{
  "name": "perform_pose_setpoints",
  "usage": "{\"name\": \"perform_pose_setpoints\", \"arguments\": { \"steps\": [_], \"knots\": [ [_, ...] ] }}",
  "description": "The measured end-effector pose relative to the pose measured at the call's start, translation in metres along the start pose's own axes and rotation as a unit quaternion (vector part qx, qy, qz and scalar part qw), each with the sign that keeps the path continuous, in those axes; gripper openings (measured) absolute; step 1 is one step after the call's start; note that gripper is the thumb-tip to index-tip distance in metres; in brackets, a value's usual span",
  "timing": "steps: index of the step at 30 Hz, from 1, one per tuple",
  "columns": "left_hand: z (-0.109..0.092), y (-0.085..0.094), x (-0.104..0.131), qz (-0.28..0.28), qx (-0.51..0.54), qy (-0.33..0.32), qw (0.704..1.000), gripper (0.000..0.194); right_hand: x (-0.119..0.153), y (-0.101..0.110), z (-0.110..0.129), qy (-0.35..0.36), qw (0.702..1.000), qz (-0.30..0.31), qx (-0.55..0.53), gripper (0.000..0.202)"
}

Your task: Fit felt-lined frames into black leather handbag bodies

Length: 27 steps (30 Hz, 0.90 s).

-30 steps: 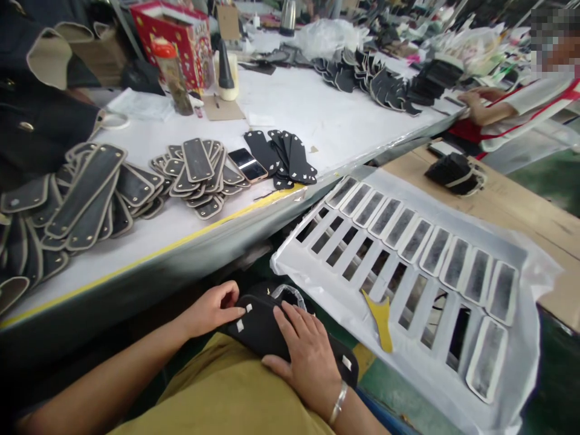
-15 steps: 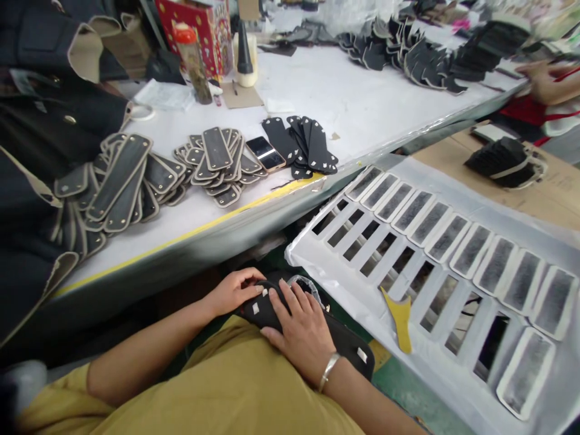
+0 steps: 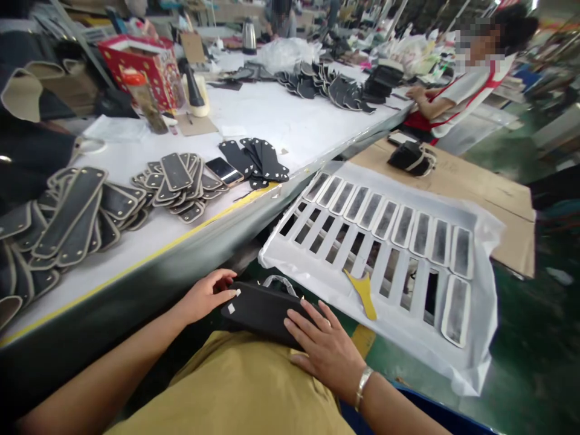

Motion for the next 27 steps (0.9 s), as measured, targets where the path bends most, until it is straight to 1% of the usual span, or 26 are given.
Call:
{"name": "perform_pose_setpoints", "arguments": {
  "steps": [1,3,5,6,7,9,10,12,16,18,19,21,23,25,27],
  "knots": [
    [-0.008,0.001,0.002,-0.006,-0.025,-0.035,0.999,0.036,0.003,0.002,0.001,-0.008,1.000,0.003,-0.002,0.050],
    [-0.030,-0.002,0.012,-0.011,-0.092,-0.144,0.985,0.031,0.004,0.001,0.004,-0.026,0.999,0.011,-0.017,0.052],
    [-0.050,-0.013,0.025,0.015,-0.167,-0.260,0.951,0.028,-0.001,-0.004,0.008,-0.043,0.998,0.014,-0.039,0.054],
    [-0.056,-0.021,0.031,0.033,-0.200,-0.301,0.932,0.027,-0.004,-0.007,0.010,-0.051,0.997,0.009,-0.049,0.055],
    [-0.059,-0.028,0.036,0.047,-0.228,-0.329,0.915,0.027,-0.007,-0.011,0.012,-0.057,0.997,0.000,-0.057,0.056],
    [-0.058,-0.037,0.042,0.057,-0.266,-0.346,0.898,0.036,-0.008,-0.016,0.013,-0.063,0.996,-0.021,-0.065,0.057],
    [-0.055,-0.038,0.043,0.054,-0.279,-0.342,0.896,0.042,-0.006,-0.018,0.013,-0.066,0.995,-0.030,-0.065,0.057],
    [-0.046,-0.035,0.043,0.058,-0.302,-0.319,0.896,0.051,0.004,-0.018,0.011,-0.070,0.995,-0.035,-0.059,0.056],
    [-0.035,-0.021,0.046,0.108,-0.321,-0.261,0.904,0.057,0.033,-0.006,0.002,-0.092,0.994,-0.025,-0.045,0.049],
    [-0.036,-0.017,0.045,0.115,-0.298,-0.240,0.917,0.056,0.037,0.000,-0.001,-0.114,0.992,-0.023,-0.056,0.042],
    [-0.038,-0.017,0.043,0.107,-0.278,-0.225,0.928,0.053,0.034,0.002,-0.002,-0.129,0.989,-0.022,-0.065,0.039],
    [-0.041,-0.019,0.034,0.069,-0.228,-0.174,0.956,0.050,0.018,0.003,-0.004,-0.168,0.982,-0.022,-0.085,0.037],
    [-0.043,-0.024,0.023,0.036,-0.188,-0.112,0.975,0.058,-0.005,-0.001,-0.005,-0.207,0.973,-0.019,-0.100,0.047],
    [-0.047,-0.032,0.013,0.038,-0.178,-0.079,0.980,0.073,-0.030,-0.010,-0.006,-0.227,0.966,-0.004,-0.121,0.060],
    [-0.051,-0.039,0.006,0.063,-0.191,-0.077,0.977,0.080,-0.047,-0.019,-0.006,-0.226,0.963,0.021,-0.144,0.063]
  ]
}}
Point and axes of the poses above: each hand's wrist, its own x-axis away from the middle knuckle, its own y-axis out of the back of the hand, z = x × y, the point moved 4 cm from there along -x, towards the middle knuckle, and after that the axes turned 6 degrees about y, right-handed, at the moved point
